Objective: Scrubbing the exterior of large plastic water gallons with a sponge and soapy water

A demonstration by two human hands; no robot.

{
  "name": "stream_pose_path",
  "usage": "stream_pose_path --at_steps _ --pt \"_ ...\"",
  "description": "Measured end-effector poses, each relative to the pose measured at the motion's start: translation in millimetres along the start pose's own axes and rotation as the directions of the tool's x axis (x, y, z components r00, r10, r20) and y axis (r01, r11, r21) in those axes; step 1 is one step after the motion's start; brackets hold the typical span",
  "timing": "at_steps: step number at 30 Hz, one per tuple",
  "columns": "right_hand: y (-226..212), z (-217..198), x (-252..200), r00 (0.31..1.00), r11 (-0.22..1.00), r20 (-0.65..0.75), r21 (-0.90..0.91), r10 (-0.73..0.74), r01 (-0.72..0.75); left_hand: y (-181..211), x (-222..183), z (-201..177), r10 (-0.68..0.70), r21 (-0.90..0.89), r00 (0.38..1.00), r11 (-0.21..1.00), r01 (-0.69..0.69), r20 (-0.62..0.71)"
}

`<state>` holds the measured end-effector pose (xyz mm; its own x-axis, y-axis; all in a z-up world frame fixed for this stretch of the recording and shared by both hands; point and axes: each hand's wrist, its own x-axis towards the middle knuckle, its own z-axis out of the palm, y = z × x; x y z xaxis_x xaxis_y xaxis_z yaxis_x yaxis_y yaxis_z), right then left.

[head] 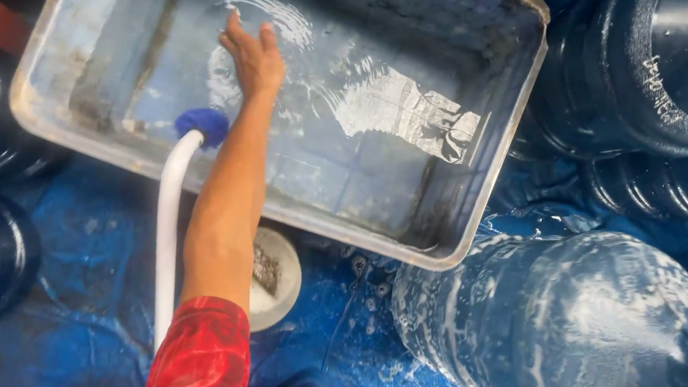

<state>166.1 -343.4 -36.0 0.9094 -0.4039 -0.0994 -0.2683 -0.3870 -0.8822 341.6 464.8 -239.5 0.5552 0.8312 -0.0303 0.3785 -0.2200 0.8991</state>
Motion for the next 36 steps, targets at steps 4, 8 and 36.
stream_pose_path --at_steps 4,8,36 --pt "-70.9 54.1 -104.0 0.970 0.970 0.076 0.101 -0.229 0.221 27.5 36.6 -11.0 -0.234 -0.413 0.970 0.878 0.241 0.070" --pt "-38.1 14.1 -78.0 0.966 0.968 0.084 0.081 -0.244 0.237 64.0 78.1 -19.7 -0.315 -0.599 0.933 0.719 0.353 0.173" --pt "-202.2 126.4 -101.2 0.948 0.943 -0.011 0.099 -0.318 0.317 -56.4 194.4 -18.0 -0.114 -0.095 0.925 0.992 0.085 -0.363"
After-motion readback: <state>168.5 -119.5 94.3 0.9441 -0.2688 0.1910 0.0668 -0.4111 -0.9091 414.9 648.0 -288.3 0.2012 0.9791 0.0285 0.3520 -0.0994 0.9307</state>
